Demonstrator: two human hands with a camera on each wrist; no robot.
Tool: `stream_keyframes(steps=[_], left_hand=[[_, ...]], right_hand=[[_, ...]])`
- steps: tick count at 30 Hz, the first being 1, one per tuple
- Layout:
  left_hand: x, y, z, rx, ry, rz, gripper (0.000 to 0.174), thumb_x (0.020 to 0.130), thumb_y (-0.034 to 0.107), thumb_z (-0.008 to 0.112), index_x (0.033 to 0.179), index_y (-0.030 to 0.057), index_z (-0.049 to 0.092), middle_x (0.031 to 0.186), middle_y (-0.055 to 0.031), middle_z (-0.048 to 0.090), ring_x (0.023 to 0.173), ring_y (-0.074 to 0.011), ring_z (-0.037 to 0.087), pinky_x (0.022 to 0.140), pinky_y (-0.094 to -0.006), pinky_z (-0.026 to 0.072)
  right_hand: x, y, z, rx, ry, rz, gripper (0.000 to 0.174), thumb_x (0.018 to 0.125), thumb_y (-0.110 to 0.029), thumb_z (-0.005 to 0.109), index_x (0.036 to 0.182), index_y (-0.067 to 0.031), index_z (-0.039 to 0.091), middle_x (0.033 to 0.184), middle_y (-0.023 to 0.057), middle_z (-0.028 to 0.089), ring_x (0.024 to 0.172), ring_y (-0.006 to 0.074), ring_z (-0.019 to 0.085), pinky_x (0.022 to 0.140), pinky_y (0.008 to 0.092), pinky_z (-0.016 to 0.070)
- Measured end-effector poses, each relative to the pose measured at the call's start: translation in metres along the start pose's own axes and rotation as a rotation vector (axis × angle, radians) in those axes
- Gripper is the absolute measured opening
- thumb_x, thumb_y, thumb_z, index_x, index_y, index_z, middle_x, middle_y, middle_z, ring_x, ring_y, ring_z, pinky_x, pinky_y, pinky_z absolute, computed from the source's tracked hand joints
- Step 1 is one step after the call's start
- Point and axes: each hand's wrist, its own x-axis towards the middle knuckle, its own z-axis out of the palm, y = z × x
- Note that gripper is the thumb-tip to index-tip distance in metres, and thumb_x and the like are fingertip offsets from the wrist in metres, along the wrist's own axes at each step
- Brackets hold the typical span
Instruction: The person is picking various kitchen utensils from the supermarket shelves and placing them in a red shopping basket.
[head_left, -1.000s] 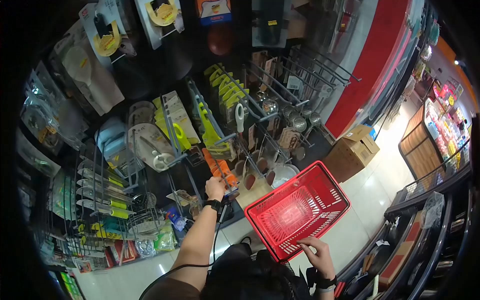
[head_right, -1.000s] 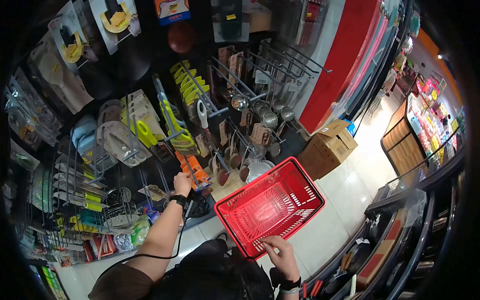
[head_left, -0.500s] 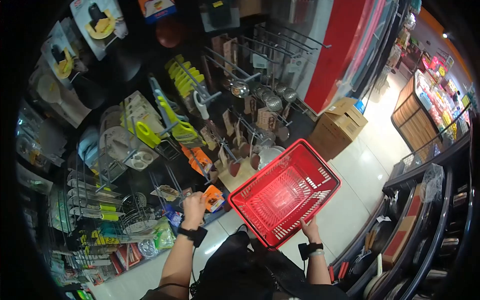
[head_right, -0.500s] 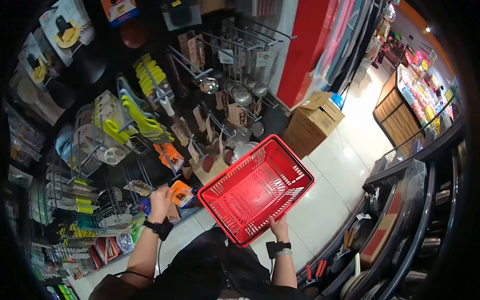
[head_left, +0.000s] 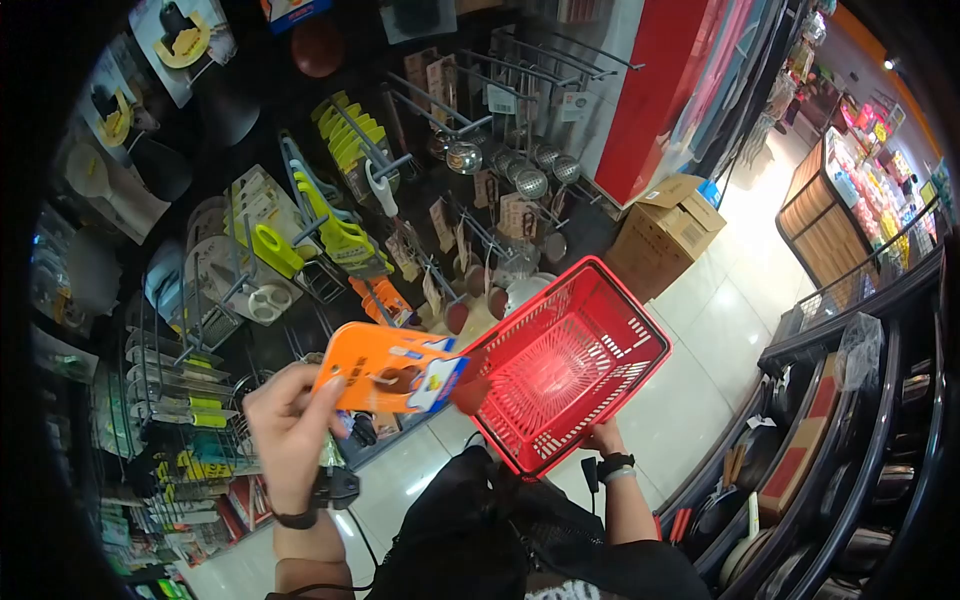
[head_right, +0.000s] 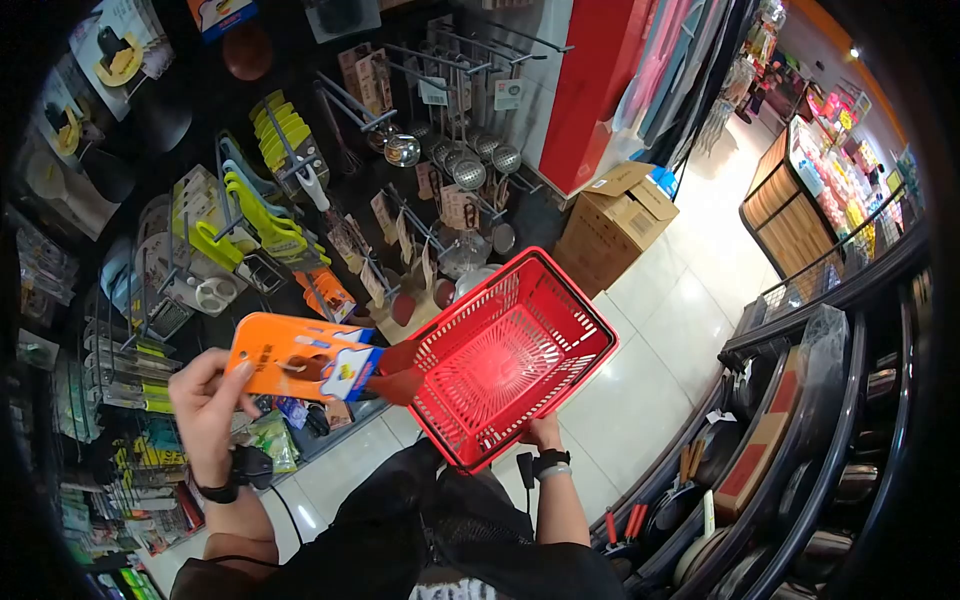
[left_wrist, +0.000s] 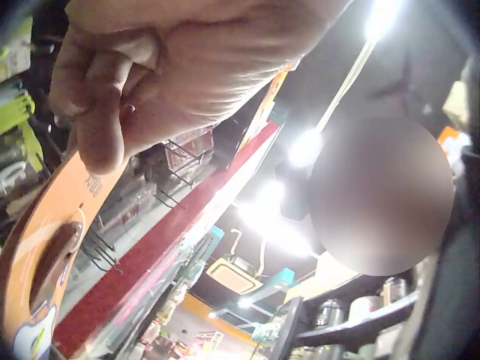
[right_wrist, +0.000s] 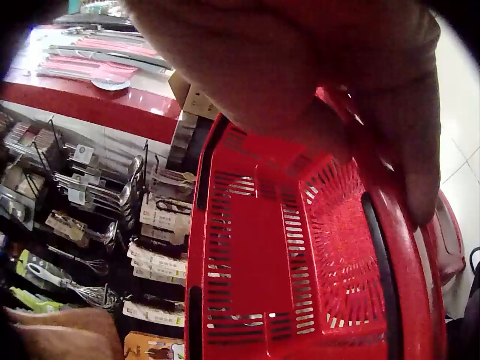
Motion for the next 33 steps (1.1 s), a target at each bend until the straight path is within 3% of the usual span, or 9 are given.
stream_keyframes(steps=[5, 12, 19, 21, 25, 27, 29, 31, 33], left_hand=[[0.006, -0.033, 0.078, -0.11, -0.085, -0.03, 0.011, 0.086, 0.007, 0.061, 0.086, -0.0037, 0.061, 0.067, -0.0033, 0.06, 0.05, -0.0073, 0.057, 0.044, -0.0196, 0.0431], [0.002, -0.19, 0.223, -0.01, -0.141, 0.002, 0.015, 0.087, 0.01, 0.058, 0.082, -0.0041, 0.059, 0.067, -0.0152, 0.063, 0.05, -0.0196, 0.064, 0.044, -0.0291, 0.046], [-0.025, -0.296, 0.22, -0.117, -0.078, -0.45, 0.016, 0.092, 0.01, 0.05, 0.096, -0.0048, 0.047, 0.075, -0.0165, 0.063, 0.056, -0.0264, 0.067, 0.039, -0.0289, 0.049], [-0.026, -0.314, 0.206, -0.27, -0.148, -0.642, 0.017, 0.092, 0.011, 0.05, 0.098, -0.0048, 0.047, 0.076, -0.0197, 0.062, 0.055, -0.0298, 0.066, 0.039, -0.0321, 0.0516], [-0.02, -0.31, 0.171, -0.173, -0.359, -0.826, 0.031, 0.092, 0.017, 0.05, 0.11, -0.0071, 0.046, 0.08, -0.0238, 0.062, 0.055, -0.0342, 0.066, 0.041, -0.036, 0.0545], [-0.008, -0.298, 0.148, -0.081, -0.388, -0.8, 0.032, 0.091, 0.023, 0.052, 0.102, -0.0074, 0.055, 0.075, -0.0219, 0.063, 0.056, -0.0325, 0.066, 0.043, -0.0357, 0.0543], [0.013, -0.258, 0.121, 0.451, -0.577, -0.567, 0.03, 0.091, 0.024, 0.053, 0.086, -0.0044, 0.061, 0.063, -0.0116, 0.062, 0.051, -0.024, 0.065, 0.043, -0.0324, 0.0507], [0.029, -0.263, 0.103, 0.633, -0.112, 0.071, 0.018, 0.083, 0.015, 0.059, 0.076, -0.0011, 0.062, 0.064, -0.0208, 0.06, 0.059, -0.0357, 0.063, 0.054, -0.0423, 0.0488], [0.06, -0.264, 0.083, 0.622, 0.056, 0.119, 0.007, 0.08, 0.005, 0.055, 0.076, -0.0004, 0.058, 0.071, -0.0218, 0.059, 0.071, -0.04, 0.06, 0.063, -0.0459, 0.0473]], right_hand=[[-0.004, -0.006, 0.005, 0.04, 0.036, 0.006, 0.034, 0.081, 0.011, 0.045, 0.113, 0.002, 0.053, 0.101, 0.014, 0.064, 0.084, 0.0245, 0.066, 0.066, 0.0397, 0.0571], [-0.011, -0.014, 0.005, -0.06, 0.091, 0.039, 0.037, 0.077, 0.009, 0.046, 0.113, 0.002, 0.052, 0.094, 0.0145, 0.065, 0.077, 0.0249, 0.067, 0.058, 0.0379, 0.0567], [0.008, 0.014, -0.001, -0.122, 0.125, -0.06, 0.035, 0.08, 0.003, 0.048, 0.115, 0.0005, 0.05, 0.098, 0.0162, 0.064, 0.069, 0.0243, 0.067, 0.049, 0.0363, 0.0556], [-0.014, -0.023, 0.009, -0.1, 0.147, 0.152, 0.042, 0.074, 0.009, 0.047, 0.115, -0.0011, 0.048, 0.089, 0.0138, 0.064, 0.064, 0.0246, 0.065, 0.047, 0.0365, 0.0552], [-0.016, -0.026, 0.008, -0.027, 0.013, 0.078, 0.038, 0.073, 0.009, 0.049, 0.11, -0.0019, 0.052, 0.082, 0.0124, 0.064, 0.06, 0.0242, 0.065, 0.047, 0.036, 0.0561], [-0.01, -0.015, 0.002, -0.054, 0.003, 0.107, 0.038, 0.073, 0.009, 0.048, 0.109, -0.0018, 0.052, 0.082, 0.0124, 0.064, 0.06, 0.0243, 0.065, 0.047, 0.0359, 0.0561], [0.002, 0.0, -0.005, -0.054, 0.006, 0.105, 0.044, 0.072, 0.012, 0.047, 0.113, -0.0026, 0.048, 0.086, 0.0118, 0.063, 0.063, 0.0249, 0.064, 0.049, 0.0379, 0.0566], [0.004, 0.001, -0.006, 0.016, 0.015, 0.108, 0.05, 0.071, 0.015, 0.045, 0.117, -0.0026, 0.045, 0.093, 0.0129, 0.062, 0.069, 0.0272, 0.064, 0.053, 0.0399, 0.0574], [0.013, 0.016, -0.011, 0.057, -0.036, 0.025, 0.055, 0.07, 0.016, 0.043, 0.121, -0.0028, 0.041, 0.102, 0.0143, 0.059, 0.081, 0.0301, 0.063, 0.058, 0.0435, 0.0575]])
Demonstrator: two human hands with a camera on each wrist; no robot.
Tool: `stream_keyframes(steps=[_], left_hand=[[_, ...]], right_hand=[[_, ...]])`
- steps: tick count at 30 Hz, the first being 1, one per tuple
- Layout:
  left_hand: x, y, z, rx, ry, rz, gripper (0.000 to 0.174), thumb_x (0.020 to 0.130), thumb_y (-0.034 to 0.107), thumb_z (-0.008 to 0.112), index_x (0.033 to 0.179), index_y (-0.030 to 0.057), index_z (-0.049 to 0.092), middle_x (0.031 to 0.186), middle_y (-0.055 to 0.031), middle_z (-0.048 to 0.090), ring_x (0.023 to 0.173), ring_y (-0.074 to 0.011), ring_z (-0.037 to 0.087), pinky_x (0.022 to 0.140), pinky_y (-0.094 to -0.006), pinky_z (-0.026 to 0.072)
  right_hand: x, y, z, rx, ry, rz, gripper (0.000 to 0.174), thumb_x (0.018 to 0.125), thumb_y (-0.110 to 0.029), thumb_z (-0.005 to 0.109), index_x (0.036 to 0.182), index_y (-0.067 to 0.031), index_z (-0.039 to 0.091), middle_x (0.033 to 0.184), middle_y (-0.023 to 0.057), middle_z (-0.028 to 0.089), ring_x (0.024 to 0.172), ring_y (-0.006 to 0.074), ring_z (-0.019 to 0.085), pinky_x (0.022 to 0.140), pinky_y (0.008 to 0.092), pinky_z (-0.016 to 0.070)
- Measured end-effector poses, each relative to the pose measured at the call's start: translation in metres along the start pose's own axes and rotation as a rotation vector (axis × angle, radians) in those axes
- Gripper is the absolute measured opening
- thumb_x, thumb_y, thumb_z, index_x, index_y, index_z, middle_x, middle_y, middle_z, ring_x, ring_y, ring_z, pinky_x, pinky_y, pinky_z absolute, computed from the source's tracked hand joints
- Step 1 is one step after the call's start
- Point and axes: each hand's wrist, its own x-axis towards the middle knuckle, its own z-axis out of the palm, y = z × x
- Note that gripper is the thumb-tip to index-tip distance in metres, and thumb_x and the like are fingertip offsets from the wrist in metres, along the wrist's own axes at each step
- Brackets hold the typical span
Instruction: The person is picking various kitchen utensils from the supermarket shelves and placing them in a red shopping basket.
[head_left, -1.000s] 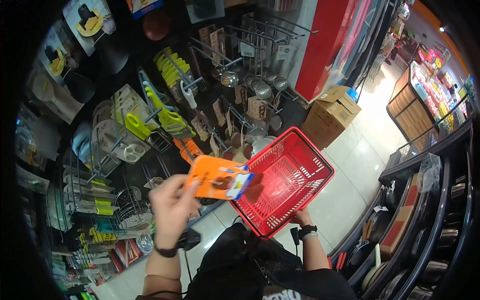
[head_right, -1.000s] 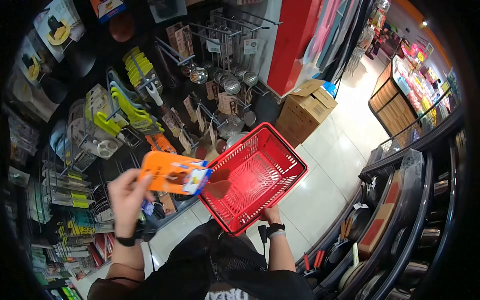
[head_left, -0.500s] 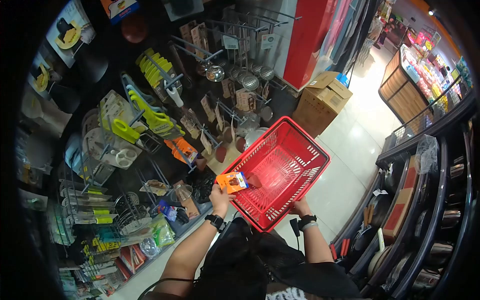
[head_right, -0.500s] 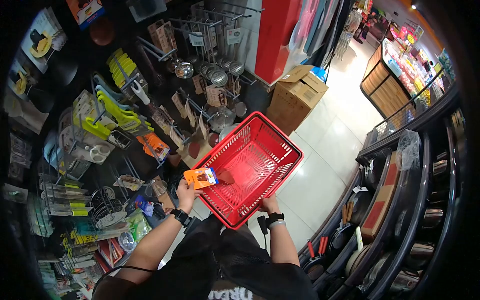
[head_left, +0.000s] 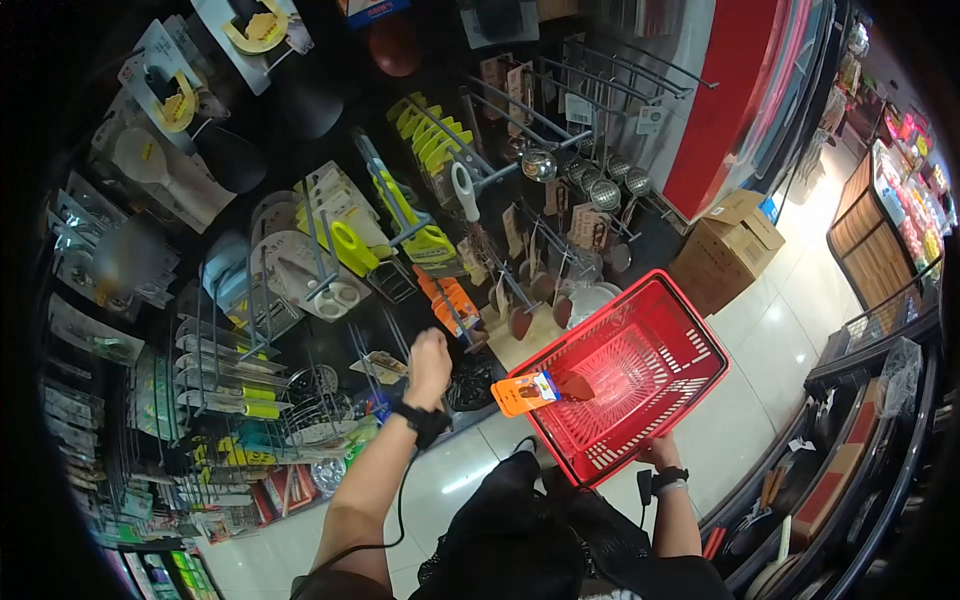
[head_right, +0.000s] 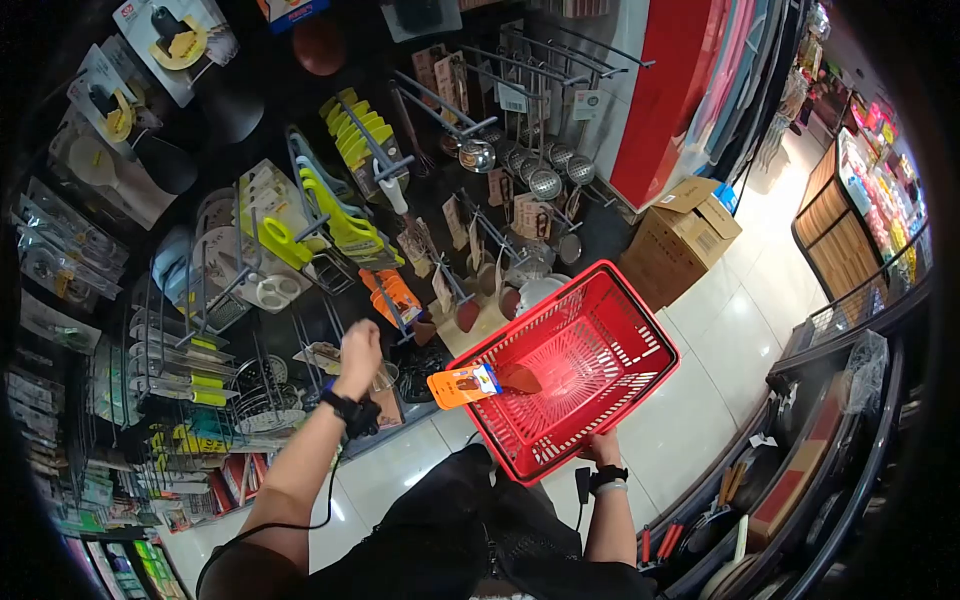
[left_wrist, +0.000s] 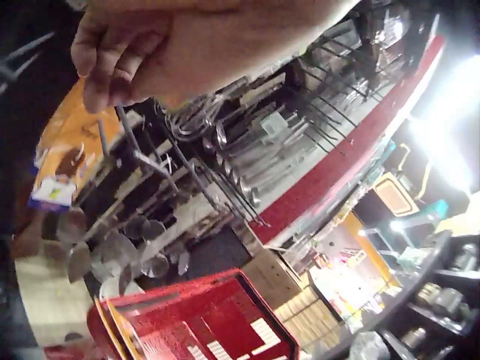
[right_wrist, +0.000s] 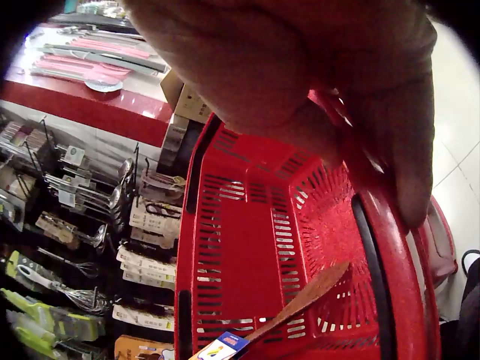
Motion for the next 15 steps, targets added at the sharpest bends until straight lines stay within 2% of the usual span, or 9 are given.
stream_keyframes(steps=[1, 2, 3, 4, 6, 7, 10, 12, 15], left_hand=[[0.017, -0.009, -0.004, -0.033, 0.059, 0.059, 0.005, 0.078, 0.004, 0.057, 0.081, 0.0003, 0.058, 0.075, -0.021, 0.057, 0.076, -0.0406, 0.058, 0.066, -0.0459, 0.0461], [0.031, -0.015, -0.005, -0.024, 0.025, -0.003, 0.008, 0.077, 0.001, 0.056, 0.085, -0.0013, 0.055, 0.085, -0.0219, 0.057, 0.083, -0.0406, 0.055, 0.072, -0.0475, 0.0454], [0.046, -0.037, 0.007, 0.026, 0.024, 0.017, 0.017, 0.074, 0.002, 0.061, 0.09, -0.0015, 0.056, 0.089, -0.0214, 0.057, 0.088, -0.0403, 0.055, 0.075, -0.0478, 0.045], [0.061, -0.05, 0.015, 0.064, -0.031, -0.02, 0.025, 0.073, 0.004, 0.064, 0.096, -0.0021, 0.056, 0.092, -0.0207, 0.058, 0.095, -0.0387, 0.054, 0.08, -0.0467, 0.0452], [0.089, -0.055, 0.023, 0.118, -0.131, -0.171, 0.026, 0.074, 0.008, 0.067, 0.096, -0.0036, 0.059, 0.095, -0.0212, 0.06, 0.098, -0.038, 0.056, 0.084, -0.0449, 0.0469], [0.1, -0.055, 0.026, 0.116, -0.131, -0.165, 0.026, 0.074, 0.008, 0.067, 0.096, -0.0036, 0.059, 0.095, -0.0212, 0.06, 0.098, -0.038, 0.056, 0.084, -0.0449, 0.0469], [0.118, -0.06, 0.043, 0.16, -0.33, -0.281, 0.026, 0.075, 0.012, 0.067, 0.095, -0.0027, 0.062, 0.098, -0.0227, 0.062, 0.096, -0.0377, 0.059, 0.083, -0.0441, 0.0489], [0.118, -0.061, 0.056, 0.135, -0.234, -0.353, 0.021, 0.075, 0.016, 0.067, 0.087, -0.0007, 0.066, 0.092, -0.0233, 0.064, 0.087, -0.0383, 0.062, 0.077, -0.0443, 0.0513], [0.109, -0.06, 0.066, 0.112, -0.143, -0.31, 0.019, 0.076, 0.015, 0.064, 0.088, 0.0003, 0.069, 0.084, -0.0233, 0.064, 0.084, -0.0384, 0.062, 0.076, -0.0441, 0.0497]], right_hand=[[-0.001, -0.003, 0.002, -0.012, 0.014, 0.015, 0.055, 0.069, 0.017, 0.043, 0.121, -0.0027, 0.041, 0.102, 0.014, 0.058, 0.082, 0.03, 0.063, 0.059, 0.0445, 0.0574], [-0.005, -0.005, 0.003, -0.025, 0.031, 0.03, 0.055, 0.069, 0.017, 0.043, 0.12, -0.0027, 0.041, 0.102, 0.0137, 0.058, 0.084, 0.03, 0.062, 0.059, 0.0455, 0.0573], [-0.007, -0.007, 0.004, -0.024, 0.031, 0.029, 0.055, 0.069, 0.017, 0.043, 0.12, -0.0027, 0.041, 0.102, 0.0137, 0.058, 0.084, 0.03, 0.062, 0.059, 0.0455, 0.0573], [-0.008, -0.01, 0.006, -0.043, 0.048, 0.051, 0.054, 0.068, 0.017, 0.043, 0.119, -0.0027, 0.041, 0.099, 0.0127, 0.058, 0.081, 0.029, 0.062, 0.059, 0.0447, 0.0571], [-0.009, -0.015, 0.009, -0.057, 0.07, 0.068, 0.054, 0.068, 0.016, 0.044, 0.118, -0.0027, 0.042, 0.096, 0.0118, 0.058, 0.079, 0.028, 0.062, 0.058, 0.0439, 0.057], [-0.011, -0.017, 0.01, -0.089, 0.065, 0.076, 0.053, 0.068, 0.016, 0.044, 0.117, -0.0028, 0.042, 0.093, 0.0108, 0.058, 0.077, 0.0267, 0.062, 0.057, 0.0424, 0.0566], [-0.019, -0.028, 0.012, -0.104, 0.068, 0.088, 0.051, 0.068, 0.015, 0.045, 0.116, -0.003, 0.043, 0.089, 0.0093, 0.058, 0.072, 0.0243, 0.062, 0.054, 0.0392, 0.0556], [-0.022, -0.033, 0.017, -0.087, 0.075, 0.094, 0.051, 0.069, 0.015, 0.045, 0.116, -0.0032, 0.043, 0.087, 0.0089, 0.059, 0.069, 0.0232, 0.062, 0.052, 0.0376, 0.0549], [-0.026, -0.037, 0.018, -0.099, 0.087, 0.154, 0.05, 0.07, 0.013, 0.046, 0.117, -0.0042, 0.042, 0.085, 0.0122, 0.06, 0.064, 0.026, 0.064, 0.053, 0.0391, 0.0577]])
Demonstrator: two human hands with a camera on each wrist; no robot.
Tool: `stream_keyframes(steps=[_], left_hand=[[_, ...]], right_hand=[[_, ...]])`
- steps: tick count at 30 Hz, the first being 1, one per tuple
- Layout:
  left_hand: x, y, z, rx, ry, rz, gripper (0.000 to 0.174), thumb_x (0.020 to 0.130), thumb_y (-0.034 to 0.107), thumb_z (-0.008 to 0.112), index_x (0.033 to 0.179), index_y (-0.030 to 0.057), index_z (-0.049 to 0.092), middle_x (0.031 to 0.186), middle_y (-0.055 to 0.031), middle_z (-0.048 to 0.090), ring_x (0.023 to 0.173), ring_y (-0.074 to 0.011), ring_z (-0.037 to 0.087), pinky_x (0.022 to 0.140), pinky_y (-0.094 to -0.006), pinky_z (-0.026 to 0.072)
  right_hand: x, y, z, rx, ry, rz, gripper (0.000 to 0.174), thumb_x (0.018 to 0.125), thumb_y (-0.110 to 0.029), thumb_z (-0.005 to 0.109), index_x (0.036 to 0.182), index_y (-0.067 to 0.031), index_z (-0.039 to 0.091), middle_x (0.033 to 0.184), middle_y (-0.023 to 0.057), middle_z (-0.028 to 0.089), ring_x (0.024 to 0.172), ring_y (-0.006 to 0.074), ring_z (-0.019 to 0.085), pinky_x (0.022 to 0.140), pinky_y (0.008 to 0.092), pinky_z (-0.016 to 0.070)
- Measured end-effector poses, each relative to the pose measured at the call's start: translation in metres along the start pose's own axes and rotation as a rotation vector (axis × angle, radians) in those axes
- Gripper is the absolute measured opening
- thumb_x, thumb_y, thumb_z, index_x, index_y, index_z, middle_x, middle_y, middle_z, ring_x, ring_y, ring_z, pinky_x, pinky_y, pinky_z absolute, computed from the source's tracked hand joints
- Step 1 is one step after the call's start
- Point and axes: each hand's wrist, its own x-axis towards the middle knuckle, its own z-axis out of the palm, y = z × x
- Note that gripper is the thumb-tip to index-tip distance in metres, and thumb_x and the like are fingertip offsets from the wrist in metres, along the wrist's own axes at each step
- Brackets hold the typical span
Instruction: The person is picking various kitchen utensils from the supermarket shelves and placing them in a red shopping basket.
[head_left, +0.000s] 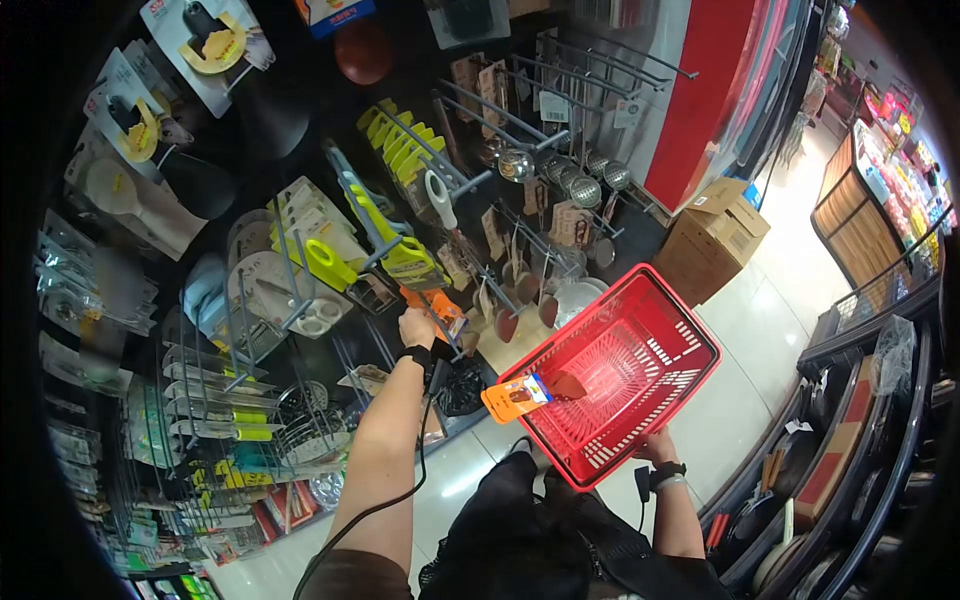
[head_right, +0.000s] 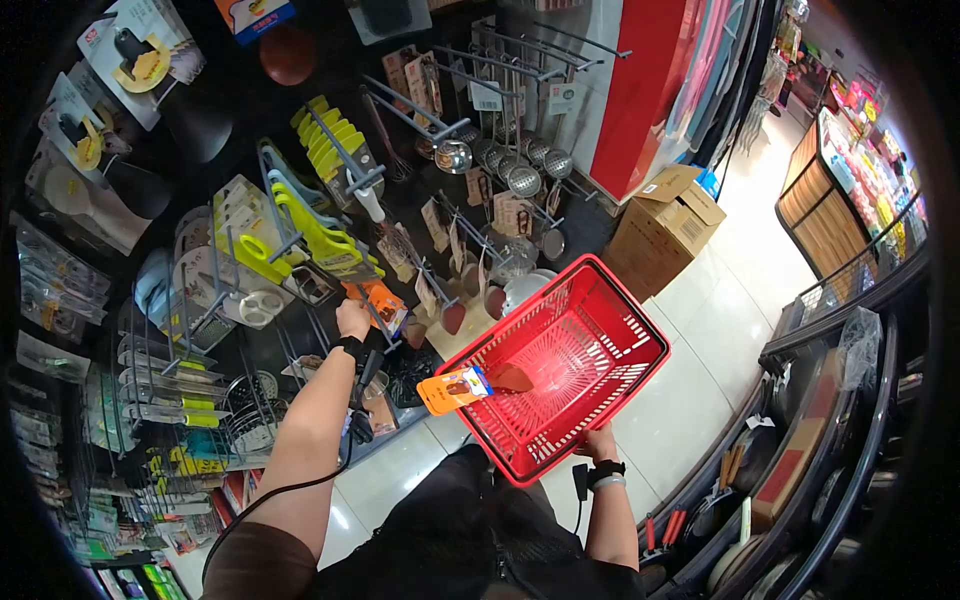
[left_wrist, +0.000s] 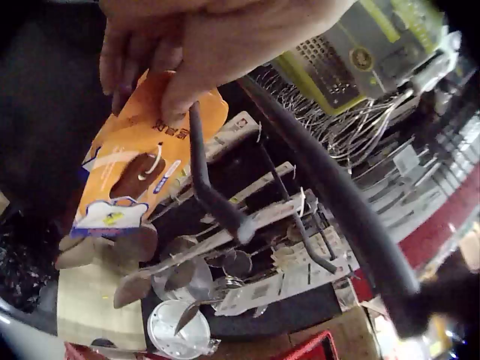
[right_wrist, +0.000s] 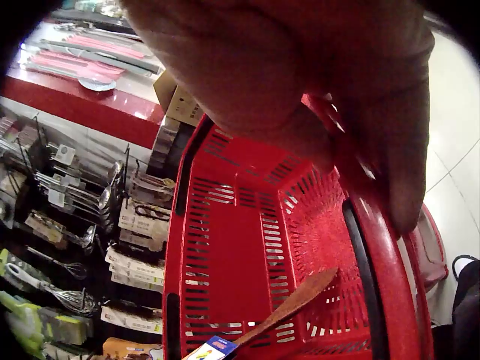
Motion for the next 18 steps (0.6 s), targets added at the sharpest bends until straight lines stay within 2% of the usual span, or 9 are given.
stream_keyframes(steps=[3, 5, 7, 12, 13, 15, 16, 17, 18], left_hand=[[-0.022, 0.004, 0.004, -0.095, 0.039, -0.064, 0.015, 0.076, 0.014, 0.063, 0.078, -0.0008, 0.068, 0.078, -0.0233, 0.063, 0.079, -0.038, 0.063, 0.07, -0.044, 0.0513], [-0.038, -0.001, 0.009, 0.004, 0.102, 0.124, 0.013, 0.073, 0.009, 0.06, 0.078, 0.0, 0.068, 0.074, -0.0232, 0.062, 0.074, -0.0383, 0.063, 0.068, -0.0436, 0.0505], [-0.055, -0.001, 0.011, -0.138, 0.083, 0.07, 0.011, 0.074, 0.004, 0.058, 0.076, -0.0007, 0.068, 0.071, -0.0217, 0.062, 0.07, -0.0365, 0.062, 0.068, -0.0418, 0.0496], [-0.093, -0.006, 0.02, -0.16, 0.195, 0.233, 0.011, 0.073, 0.005, 0.065, 0.081, 0.0002, 0.069, 0.07, -0.0216, 0.063, 0.067, -0.0312, 0.065, 0.063, -0.0364, 0.05], [-0.097, -0.007, 0.018, -0.151, 0.179, 0.246, 0.011, 0.073, 0.005, 0.065, 0.081, 0.0002, 0.069, 0.07, -0.0216, 0.063, 0.067, -0.0312, 0.065, 0.063, -0.0364, 0.05], [-0.104, -0.008, 0.018, -0.241, 0.082, 0.118, 0.014, 0.075, 0.009, 0.068, 0.084, -0.0013, 0.069, 0.066, -0.0171, 0.064, 0.058, -0.02, 0.064, 0.056, -0.0308, 0.0487], [-0.103, -0.015, 0.022, -0.317, -0.013, 0.066, 0.018, 0.077, 0.014, 0.067, 0.089, 0.0019, 0.07, 0.079, -0.0191, 0.066, 0.073, -0.0291, 0.067, 0.066, -0.034, 0.051], [-0.115, 0.0, 0.006, -0.436, -0.049, -0.003, 0.014, 0.077, 0.014, 0.066, 0.082, 0.002, 0.07, 0.074, -0.0179, 0.065, 0.067, -0.0272, 0.066, 0.062, -0.0335, 0.0497], [-0.122, -0.002, 0.002, -0.333, -0.061, 0.03, 0.013, 0.078, 0.014, 0.066, 0.079, 0.0012, 0.069, 0.072, -0.019, 0.064, 0.064, -0.0289, 0.065, 0.06, -0.0353, 0.0485]], right_hand=[[-0.002, -0.002, 0.0, -0.044, 0.023, 0.025, 0.052, 0.074, 0.009, 0.05, 0.122, -0.0071, 0.037, 0.087, 0.0136, 0.061, 0.065, 0.0273, 0.066, 0.051, 0.0399, 0.0583], [-0.004, -0.005, 0.002, -0.053, 0.025, 0.023, 0.052, 0.075, 0.008, 0.05, 0.123, -0.0078, 0.036, 0.088, 0.0138, 0.062, 0.065, 0.0273, 0.066, 0.051, 0.0403, 0.0583], [-0.004, -0.004, 0.0, -0.057, 0.026, 0.018, 0.053, 0.076, 0.008, 0.05, 0.124, -0.0086, 0.034, 0.088, 0.014, 0.062, 0.065, 0.0272, 0.066, 0.051, 0.0406, 0.0583], [0.016, 0.019, -0.007, -0.037, 0.021, -0.009, 0.048, 0.077, 0.005, 0.05, 0.122, -0.0074, 0.038, 0.086, 0.0133, 0.062, 0.064, 0.0265, 0.065, 0.05, 0.0395, 0.0579], [0.016, 0.016, -0.01, -0.059, -0.009, -0.026, 0.046, 0.077, 0.004, 0.05, 0.12, -0.0069, 0.04, 0.086, 0.0132, 0.062, 0.063, 0.0264, 0.065, 0.05, 0.0387, 0.0578], [-0.001, 0.0, -0.001, -0.021, 0.017, -0.013, 0.039, 0.079, -0.002, 0.054, 0.117, -0.0072, 0.044, 0.084, 0.0111, 0.064, 0.06, 0.0226, 0.065, 0.046, 0.0335, 0.0558], [0.008, 0.005, -0.006, -0.084, 0.002, 0.015, 0.041, 0.08, -0.005, 0.056, 0.118, -0.0082, 0.041, 0.082, 0.0107, 0.064, 0.059, 0.021, 0.065, 0.045, 0.0325, 0.0551], [-0.002, -0.007, 0.0, -0.087, 0.06, 0.024, 0.043, 0.081, -0.005, 0.055, 0.121, -0.0087, 0.038, 0.08, 0.0112, 0.064, 0.058, 0.0209, 0.064, 0.045, 0.0324, 0.0552], [-0.002, -0.003, -0.001, -0.088, 0.068, 0.032, 0.045, 0.082, -0.005, 0.054, 0.122, -0.0095, 0.035, 0.079, 0.0112, 0.063, 0.058, 0.0206, 0.064, 0.045, 0.0323, 0.0551]])
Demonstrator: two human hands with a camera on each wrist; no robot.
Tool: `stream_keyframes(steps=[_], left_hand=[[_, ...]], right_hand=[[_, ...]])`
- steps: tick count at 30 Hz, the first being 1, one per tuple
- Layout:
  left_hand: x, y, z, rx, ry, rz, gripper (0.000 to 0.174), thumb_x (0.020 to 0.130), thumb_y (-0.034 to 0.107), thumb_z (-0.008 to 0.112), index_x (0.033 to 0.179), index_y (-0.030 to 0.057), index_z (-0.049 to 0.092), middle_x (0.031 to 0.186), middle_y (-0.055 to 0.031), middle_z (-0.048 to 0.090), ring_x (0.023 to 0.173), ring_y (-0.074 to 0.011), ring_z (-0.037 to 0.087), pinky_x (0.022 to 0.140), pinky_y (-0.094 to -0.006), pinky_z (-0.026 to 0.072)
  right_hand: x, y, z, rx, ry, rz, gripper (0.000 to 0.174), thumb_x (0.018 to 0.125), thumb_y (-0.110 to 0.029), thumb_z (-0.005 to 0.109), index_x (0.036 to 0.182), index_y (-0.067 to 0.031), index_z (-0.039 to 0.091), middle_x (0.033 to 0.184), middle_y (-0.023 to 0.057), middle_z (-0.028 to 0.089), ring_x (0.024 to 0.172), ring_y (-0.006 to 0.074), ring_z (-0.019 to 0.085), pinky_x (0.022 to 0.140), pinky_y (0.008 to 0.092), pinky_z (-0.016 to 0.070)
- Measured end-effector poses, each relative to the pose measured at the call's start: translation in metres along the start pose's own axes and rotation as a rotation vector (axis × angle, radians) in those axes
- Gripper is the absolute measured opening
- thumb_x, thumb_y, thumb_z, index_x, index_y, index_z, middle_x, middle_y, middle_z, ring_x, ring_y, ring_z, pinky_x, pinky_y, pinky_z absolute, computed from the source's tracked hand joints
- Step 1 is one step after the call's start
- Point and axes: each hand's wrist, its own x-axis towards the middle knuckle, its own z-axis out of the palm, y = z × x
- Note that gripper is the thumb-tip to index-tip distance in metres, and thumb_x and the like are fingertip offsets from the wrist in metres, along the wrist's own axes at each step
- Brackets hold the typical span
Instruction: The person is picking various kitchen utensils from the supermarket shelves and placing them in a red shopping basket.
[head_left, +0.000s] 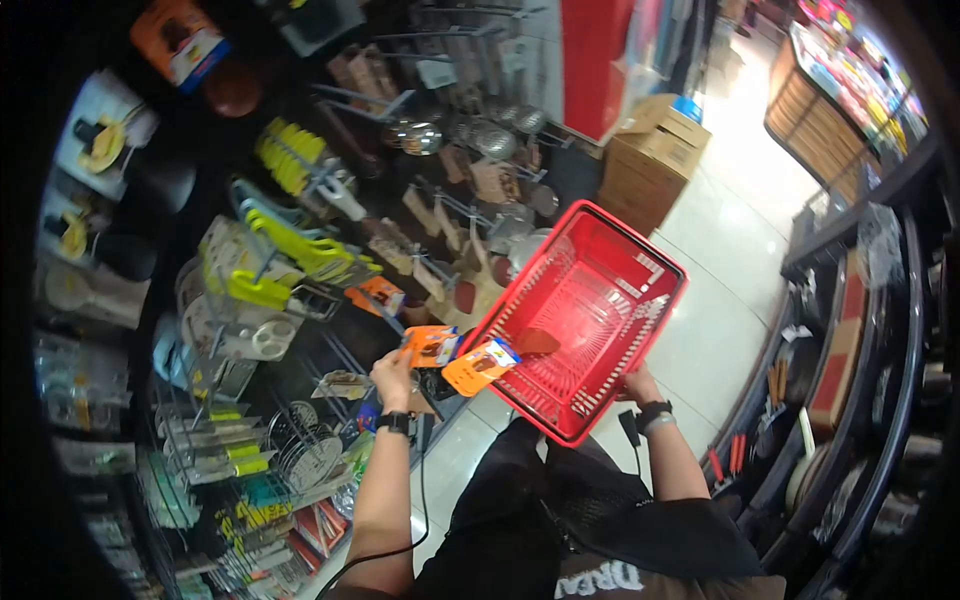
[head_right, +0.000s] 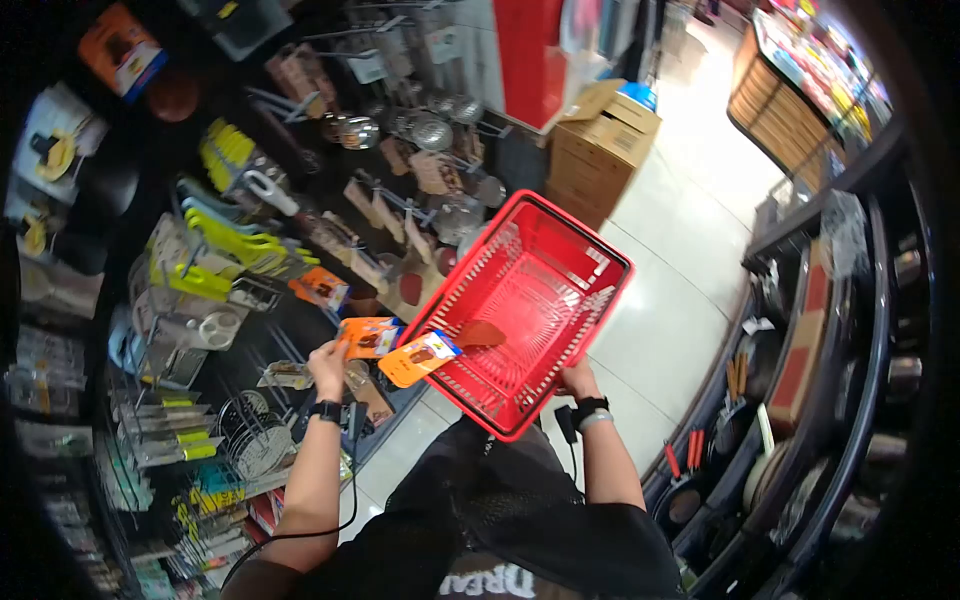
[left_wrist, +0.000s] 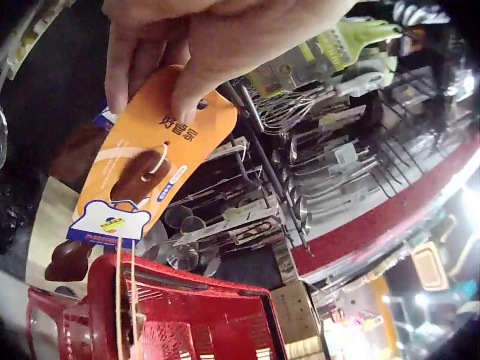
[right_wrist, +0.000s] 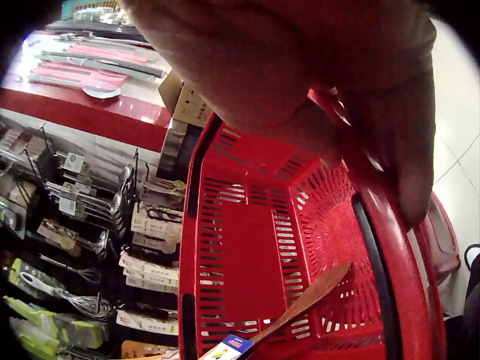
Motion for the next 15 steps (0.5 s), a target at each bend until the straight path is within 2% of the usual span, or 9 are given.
stream_keyframes(steps=[3, 5, 7, 8, 10, 12, 13, 14, 15], left_hand=[[-0.026, 0.008, -0.016, 0.176, 0.042, 0.21, 0.014, 0.079, 0.013, 0.064, 0.076, 0.0003, 0.066, 0.068, -0.0219, 0.06, 0.061, -0.0356, 0.061, 0.056, -0.0415, 0.0455], [-0.04, 0.002, -0.024, 0.29, 0.088, 0.313, 0.013, 0.081, 0.013, 0.062, 0.083, 0.0014, 0.066, 0.07, -0.0221, 0.061, 0.063, -0.0385, 0.06, 0.056, -0.0431, 0.0464], [-0.058, 0.023, -0.047, 0.481, 0.044, 0.335, 0.013, 0.082, 0.013, 0.061, 0.084, 0.0017, 0.067, 0.072, -0.022, 0.062, 0.064, -0.0384, 0.061, 0.056, -0.0439, 0.0472], [-0.066, 0.035, -0.059, 0.456, 0.055, 0.346, 0.014, 0.082, 0.013, 0.061, 0.082, 0.0012, 0.067, 0.071, -0.0217, 0.062, 0.063, -0.0384, 0.061, 0.055, -0.044, 0.0476], [-0.079, 0.063, -0.092, 0.531, -0.024, 0.353, 0.013, 0.079, 0.012, 0.062, 0.082, 0.0001, 0.067, 0.07, -0.0224, 0.061, 0.064, -0.0383, 0.061, 0.056, -0.0446, 0.0471], [-0.088, 0.104, -0.129, 0.454, -0.071, 0.38, 0.014, 0.078, 0.011, 0.063, 0.082, -0.0013, 0.066, 0.068, -0.0227, 0.06, 0.061, -0.0379, 0.06, 0.055, -0.0434, 0.0451], [-0.088, 0.118, -0.149, 0.488, -0.091, 0.381, 0.015, 0.077, 0.011, 0.062, 0.083, -0.0027, 0.065, 0.065, -0.0224, 0.058, 0.055, -0.0356, 0.057, 0.052, -0.0409, 0.0427], [-0.095, 0.148, -0.169, 0.441, -0.119, 0.344, 0.016, 0.077, 0.01, 0.062, 0.081, -0.005, 0.063, 0.058, -0.0199, 0.054, 0.048, -0.0251, 0.053, 0.048, -0.036, 0.0383], [-0.097, 0.162, -0.188, 0.332, -0.116, 0.333, 0.015, 0.076, 0.008, 0.063, 0.078, -0.0063, 0.061, 0.054, -0.0136, 0.049, 0.048, -0.0135, 0.046, 0.045, -0.0314, 0.033]], right_hand=[[0.012, 0.014, 0.001, -0.027, 0.058, -0.106, 0.039, 0.08, -0.003, 0.052, 0.118, -0.0081, 0.043, 0.079, 0.011, 0.063, 0.058, 0.0205, 0.064, 0.048, 0.0345, 0.0562], [0.004, 0.003, 0.002, -0.024, 0.059, -0.012, 0.042, 0.081, -0.004, 0.052, 0.12, -0.009, 0.039, 0.082, 0.0118, 0.064, 0.059, 0.021, 0.064, 0.049, 0.0364, 0.0565], [0.007, 0.007, 0.002, -0.021, 0.078, 0.011, 0.046, 0.082, -0.005, 0.052, 0.124, -0.0107, 0.034, 0.086, 0.0132, 0.064, 0.061, 0.0223, 0.065, 0.051, 0.0392, 0.0573], [0.011, 0.01, 0.001, -0.021, 0.045, 0.026, 0.049, 0.084, -0.006, 0.053, 0.126, -0.0104, 0.029, 0.089, 0.0149, 0.063, 0.064, 0.0241, 0.066, 0.053, 0.0412, 0.0579], [0.012, 0.015, -0.001, -0.033, 0.038, 0.025, 0.05, 0.084, -0.006, 0.053, 0.126, -0.0097, 0.028, 0.09, 0.0155, 0.063, 0.065, 0.0248, 0.066, 0.053, 0.0415, 0.0581], [0.01, 0.01, -0.003, -0.039, 0.021, 0.038, 0.053, 0.083, -0.006, 0.055, 0.127, -0.0076, 0.026, 0.091, 0.016, 0.063, 0.065, 0.0254, 0.067, 0.052, 0.0411, 0.0582], [0.011, 0.01, -0.003, -0.038, 0.025, 0.035, 0.053, 0.083, -0.006, 0.055, 0.127, -0.0076, 0.026, 0.091, 0.016, 0.063, 0.065, 0.0254, 0.067, 0.052, 0.0411, 0.0582], [0.011, 0.011, -0.003, -0.021, 0.034, 0.039, 0.053, 0.083, -0.006, 0.055, 0.127, -0.0074, 0.026, 0.091, 0.0157, 0.063, 0.065, 0.0253, 0.067, 0.052, 0.0412, 0.0582], [0.011, 0.011, -0.002, -0.005, 0.04, 0.04, 0.054, 0.082, -0.006, 0.056, 0.127, -0.0072, 0.026, 0.092, 0.0155, 0.063, 0.065, 0.0252, 0.067, 0.052, 0.0413, 0.0582]])
